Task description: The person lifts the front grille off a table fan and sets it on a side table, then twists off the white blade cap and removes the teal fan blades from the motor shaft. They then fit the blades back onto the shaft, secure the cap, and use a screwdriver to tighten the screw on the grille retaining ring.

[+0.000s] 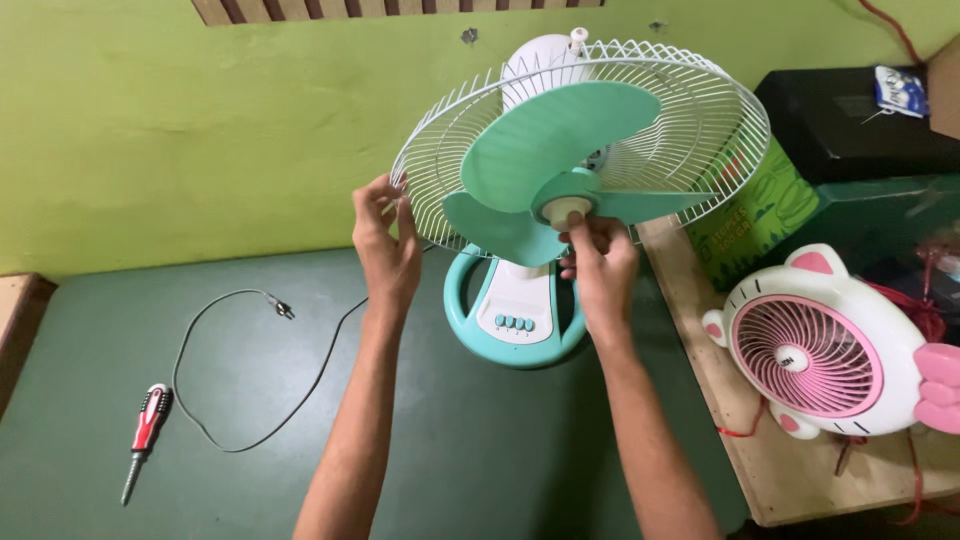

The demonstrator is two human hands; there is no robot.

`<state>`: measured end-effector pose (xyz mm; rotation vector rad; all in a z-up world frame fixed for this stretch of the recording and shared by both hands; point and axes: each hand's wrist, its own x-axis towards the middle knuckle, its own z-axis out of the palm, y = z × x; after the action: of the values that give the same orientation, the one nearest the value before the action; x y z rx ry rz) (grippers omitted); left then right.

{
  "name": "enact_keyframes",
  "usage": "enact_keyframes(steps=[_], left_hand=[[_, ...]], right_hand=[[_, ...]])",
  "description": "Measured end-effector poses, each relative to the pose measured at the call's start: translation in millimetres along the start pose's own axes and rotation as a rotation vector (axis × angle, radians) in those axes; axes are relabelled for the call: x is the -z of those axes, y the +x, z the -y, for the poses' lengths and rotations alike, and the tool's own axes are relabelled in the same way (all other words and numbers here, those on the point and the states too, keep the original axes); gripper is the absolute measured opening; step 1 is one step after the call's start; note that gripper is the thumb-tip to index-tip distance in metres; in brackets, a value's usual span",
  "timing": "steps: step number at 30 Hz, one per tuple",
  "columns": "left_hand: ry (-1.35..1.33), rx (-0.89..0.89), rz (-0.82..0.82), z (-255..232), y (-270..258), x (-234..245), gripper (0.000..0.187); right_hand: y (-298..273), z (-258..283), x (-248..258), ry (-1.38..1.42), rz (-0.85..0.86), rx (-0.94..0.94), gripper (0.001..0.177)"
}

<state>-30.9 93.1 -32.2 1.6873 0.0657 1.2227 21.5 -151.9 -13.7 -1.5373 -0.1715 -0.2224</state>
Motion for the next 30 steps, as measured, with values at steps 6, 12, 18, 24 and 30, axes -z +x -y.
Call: enact_keyframes(steps=[6,12,18,24,30], left_hand=[[0.094,0.093,0.073,-7,10,6,0.024],[0.027,0.061,0.148,-1,18,12,0.027],[-0.061,0.083,0.211,9,22,17,0.025],[-0.121,0.169,0.234,9,24,13,0.026],[-0.256,0.063,0.224,3,3,-4,0.043]], right_hand=[[-20,14,-22,-0.145,-0.170,0.296,0.048],[-28,19,-35,-0.522,-0.217,0.778,0.051],[-24,12,-40,-0.286,-0.219,0.481,0.042],[-17,-6,-38,-0.146,-0.218,0.595,0.047],[-10,-19,-34,-0.130,-0.244,0.338,0.027]])
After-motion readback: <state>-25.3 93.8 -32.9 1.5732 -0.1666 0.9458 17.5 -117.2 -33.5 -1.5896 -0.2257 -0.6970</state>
